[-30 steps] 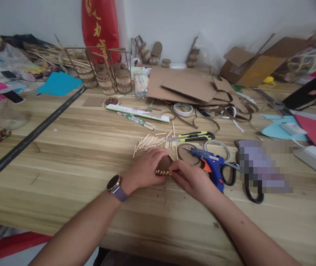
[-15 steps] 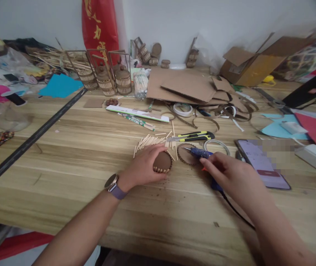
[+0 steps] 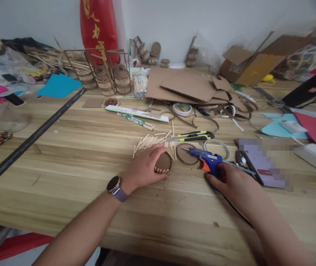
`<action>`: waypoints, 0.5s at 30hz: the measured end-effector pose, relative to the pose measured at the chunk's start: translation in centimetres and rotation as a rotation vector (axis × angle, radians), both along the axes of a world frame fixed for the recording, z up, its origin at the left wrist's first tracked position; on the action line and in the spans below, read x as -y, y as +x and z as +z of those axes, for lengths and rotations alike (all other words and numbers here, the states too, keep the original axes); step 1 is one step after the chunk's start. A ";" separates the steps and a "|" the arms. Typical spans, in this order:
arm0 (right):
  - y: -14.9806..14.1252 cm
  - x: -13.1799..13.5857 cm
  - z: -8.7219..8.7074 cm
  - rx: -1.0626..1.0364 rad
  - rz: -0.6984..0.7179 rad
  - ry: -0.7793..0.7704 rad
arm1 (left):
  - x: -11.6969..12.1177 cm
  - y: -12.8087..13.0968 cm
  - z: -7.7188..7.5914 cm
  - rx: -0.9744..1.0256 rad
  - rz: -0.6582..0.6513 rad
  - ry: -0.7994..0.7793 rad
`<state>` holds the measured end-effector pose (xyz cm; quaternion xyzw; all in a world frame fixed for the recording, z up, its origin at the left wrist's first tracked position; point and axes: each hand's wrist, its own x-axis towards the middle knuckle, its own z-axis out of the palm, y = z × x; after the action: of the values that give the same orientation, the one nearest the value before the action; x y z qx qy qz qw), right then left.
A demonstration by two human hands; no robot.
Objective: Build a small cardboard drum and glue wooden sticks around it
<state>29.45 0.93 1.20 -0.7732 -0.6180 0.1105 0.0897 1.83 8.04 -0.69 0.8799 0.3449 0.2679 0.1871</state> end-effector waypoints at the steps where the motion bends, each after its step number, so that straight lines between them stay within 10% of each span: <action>1: -0.1 0.0 0.1 -0.018 -0.012 0.007 | 0.0 0.0 0.0 0.004 0.001 0.003; 15: -0.7 -0.9 2.6 -1.074 -0.195 0.192 | -0.1 0.2 -0.4 0.017 0.019 -0.026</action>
<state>28.73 1.87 3.83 -0.6502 -0.4183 0.4237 0.4719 1.99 8.16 -1.11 0.8717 0.3551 0.2727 0.1990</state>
